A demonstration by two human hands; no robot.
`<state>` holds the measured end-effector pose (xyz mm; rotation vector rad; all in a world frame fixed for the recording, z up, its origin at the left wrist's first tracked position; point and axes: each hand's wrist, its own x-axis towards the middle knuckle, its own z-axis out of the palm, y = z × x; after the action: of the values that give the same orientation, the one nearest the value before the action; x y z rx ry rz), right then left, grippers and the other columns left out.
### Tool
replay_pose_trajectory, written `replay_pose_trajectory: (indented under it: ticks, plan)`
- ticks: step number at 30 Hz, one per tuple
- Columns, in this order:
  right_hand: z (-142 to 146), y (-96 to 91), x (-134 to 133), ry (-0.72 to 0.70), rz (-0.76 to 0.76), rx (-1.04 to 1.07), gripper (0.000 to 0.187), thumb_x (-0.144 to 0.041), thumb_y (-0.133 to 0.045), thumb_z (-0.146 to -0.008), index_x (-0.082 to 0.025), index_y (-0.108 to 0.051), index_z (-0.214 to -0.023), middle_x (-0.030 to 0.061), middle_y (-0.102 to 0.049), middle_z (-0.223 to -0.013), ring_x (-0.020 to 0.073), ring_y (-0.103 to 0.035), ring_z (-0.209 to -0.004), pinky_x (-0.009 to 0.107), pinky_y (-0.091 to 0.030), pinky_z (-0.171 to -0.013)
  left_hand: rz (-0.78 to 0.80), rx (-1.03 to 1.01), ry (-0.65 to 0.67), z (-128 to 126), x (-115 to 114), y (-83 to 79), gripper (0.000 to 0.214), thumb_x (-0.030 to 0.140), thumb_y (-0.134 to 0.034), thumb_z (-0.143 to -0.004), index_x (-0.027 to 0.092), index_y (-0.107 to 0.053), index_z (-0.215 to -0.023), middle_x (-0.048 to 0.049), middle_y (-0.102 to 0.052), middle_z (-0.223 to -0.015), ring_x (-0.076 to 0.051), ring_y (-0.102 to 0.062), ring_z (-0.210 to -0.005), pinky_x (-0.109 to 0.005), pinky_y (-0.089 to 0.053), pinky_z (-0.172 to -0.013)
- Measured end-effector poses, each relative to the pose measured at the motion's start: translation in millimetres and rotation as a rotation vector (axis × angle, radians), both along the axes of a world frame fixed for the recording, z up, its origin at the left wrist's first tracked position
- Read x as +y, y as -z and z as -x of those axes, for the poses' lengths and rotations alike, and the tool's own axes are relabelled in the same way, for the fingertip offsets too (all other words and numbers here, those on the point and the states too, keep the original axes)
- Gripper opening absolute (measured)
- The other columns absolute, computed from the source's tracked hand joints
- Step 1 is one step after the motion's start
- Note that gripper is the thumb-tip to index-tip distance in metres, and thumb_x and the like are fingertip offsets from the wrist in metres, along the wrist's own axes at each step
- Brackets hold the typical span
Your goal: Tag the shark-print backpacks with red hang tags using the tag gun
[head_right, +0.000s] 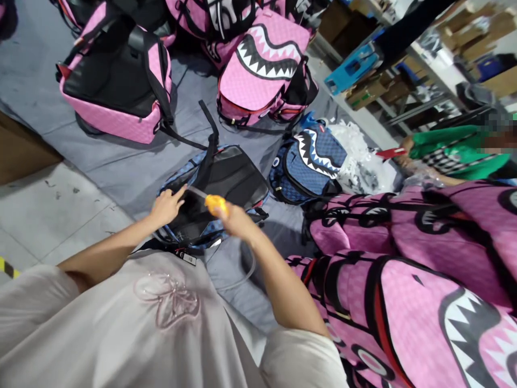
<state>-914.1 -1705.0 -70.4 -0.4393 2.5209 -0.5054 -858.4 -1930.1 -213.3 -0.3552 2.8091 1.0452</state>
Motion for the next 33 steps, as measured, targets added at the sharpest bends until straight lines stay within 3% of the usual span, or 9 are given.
replay_pose_trajectory:
  ticks: [3,7,11,15,18,23,27,30,33]
  plan:
    - [-3.4,-10.3,27.8,0.148,-0.176,0.128,0.047,-0.047,-0.036,-0.105,-0.012,-0.062,-0.122,0.0074,-0.069,-0.076,0.0187,-0.065,-0.067,0.027,-0.048,-0.067,0.351,0.087,0.187,-8.5,17.1,2.8,0.058,0.041,-0.047,-0.098,0.038,-0.037,-0.154,-0.0197,-0.051,-0.133,-0.038,-0.051,-0.121,-0.050,-0.043,-0.096]
    - [-10.7,-15.0,70.7,0.073,-0.258,-0.145,0.051,-0.054,-0.037,-0.103,-0.015,-0.063,-0.123,0.0050,-0.068,-0.071,0.0184,-0.063,-0.057,0.027,-0.048,-0.062,0.396,0.114,0.245,-6.3,24.7,2.8,0.060,0.051,-0.051,-0.095,0.031,-0.047,-0.151,-0.0222,-0.044,-0.145,-0.041,-0.043,-0.130,-0.053,-0.036,-0.102]
    - [-29.3,-17.9,102.6,0.316,-0.463,0.077,0.052,-0.050,-0.036,-0.105,-0.008,-0.060,-0.126,0.0152,-0.072,-0.089,0.0228,-0.069,-0.072,0.029,-0.048,-0.068,0.377,0.242,0.306,-16.7,51.3,-7.2,0.066,0.051,-0.047,-0.096,0.020,-0.040,-0.154,-0.0219,-0.024,-0.163,-0.041,-0.023,-0.148,-0.056,-0.023,-0.115]
    - [-57.8,-16.7,124.4,0.285,-0.232,-0.155,0.044,-0.048,-0.038,-0.104,-0.013,-0.060,-0.120,0.0087,-0.070,-0.077,0.0175,-0.063,-0.053,0.025,-0.044,-0.055,0.335,0.145,0.573,-41.6,96.1,-6.7,0.081,0.046,-0.065,-0.088,0.017,-0.034,-0.157,-0.0229,-0.028,-0.162,-0.039,-0.037,-0.141,-0.049,-0.037,-0.109]
    - [-80.0,-11.5,147.7,0.470,-0.155,-0.025,0.043,-0.048,-0.038,-0.103,-0.013,-0.058,-0.116,0.0040,-0.064,-0.064,0.0159,-0.057,-0.044,0.024,-0.042,-0.048,0.301,0.073,0.506,-44.9,112.0,-0.3,0.066,0.029,-0.059,-0.091,0.018,-0.040,-0.154,-0.0229,-0.045,-0.152,-0.037,-0.048,-0.130,-0.048,-0.043,-0.102]
    - [-135.3,7.4,172.8,0.477,0.070,-0.238,0.047,-0.059,-0.036,-0.099,-0.017,-0.056,-0.096,-0.0036,-0.052,-0.049,0.0136,-0.051,-0.038,0.022,-0.040,-0.043,-0.512,-0.187,0.107,-18.1,90.2,2.2,0.040,0.038,-0.042,-0.101,0.018,-0.061,-0.130,-0.0143,-0.073,-0.109,-0.021,-0.069,-0.085,-0.032,-0.053,-0.076]
    - [-157.9,19.2,171.3,0.357,0.257,-0.389,0.054,-0.070,-0.039,-0.093,-0.019,-0.052,-0.080,-0.0035,-0.050,-0.046,0.0124,-0.050,-0.039,0.022,-0.042,-0.044,-0.991,-0.562,-0.267,-7.6,75.2,5.9,0.041,0.044,-0.034,-0.103,0.015,-0.060,-0.113,-0.0097,-0.072,-0.078,-0.013,-0.057,-0.051,-0.023,-0.043,-0.049]
    - [-142.4,18.6,165.1,0.532,0.290,-0.101,0.055,-0.068,-0.038,-0.094,-0.016,-0.056,-0.098,-0.0046,-0.051,-0.051,0.0117,-0.049,-0.037,0.021,-0.038,-0.042,-0.801,-0.376,-0.223,-16.1,84.1,6.0,0.040,0.041,-0.035,-0.103,0.017,-0.057,-0.127,-0.0097,-0.072,-0.087,-0.014,-0.060,-0.060,-0.024,-0.047,-0.055]
    - [-123.1,14.6,152.9,0.566,0.173,0.083,0.053,-0.060,-0.037,-0.099,-0.015,-0.056,-0.119,-0.0013,-0.058,-0.058,0.0147,-0.055,-0.043,0.024,-0.043,-0.047,-0.212,0.012,0.036,-32.4,102.2,0.3,0.046,0.035,-0.042,-0.100,0.026,-0.052,-0.144,-0.0147,-0.065,-0.120,-0.025,-0.064,-0.098,-0.036,-0.052,-0.081]
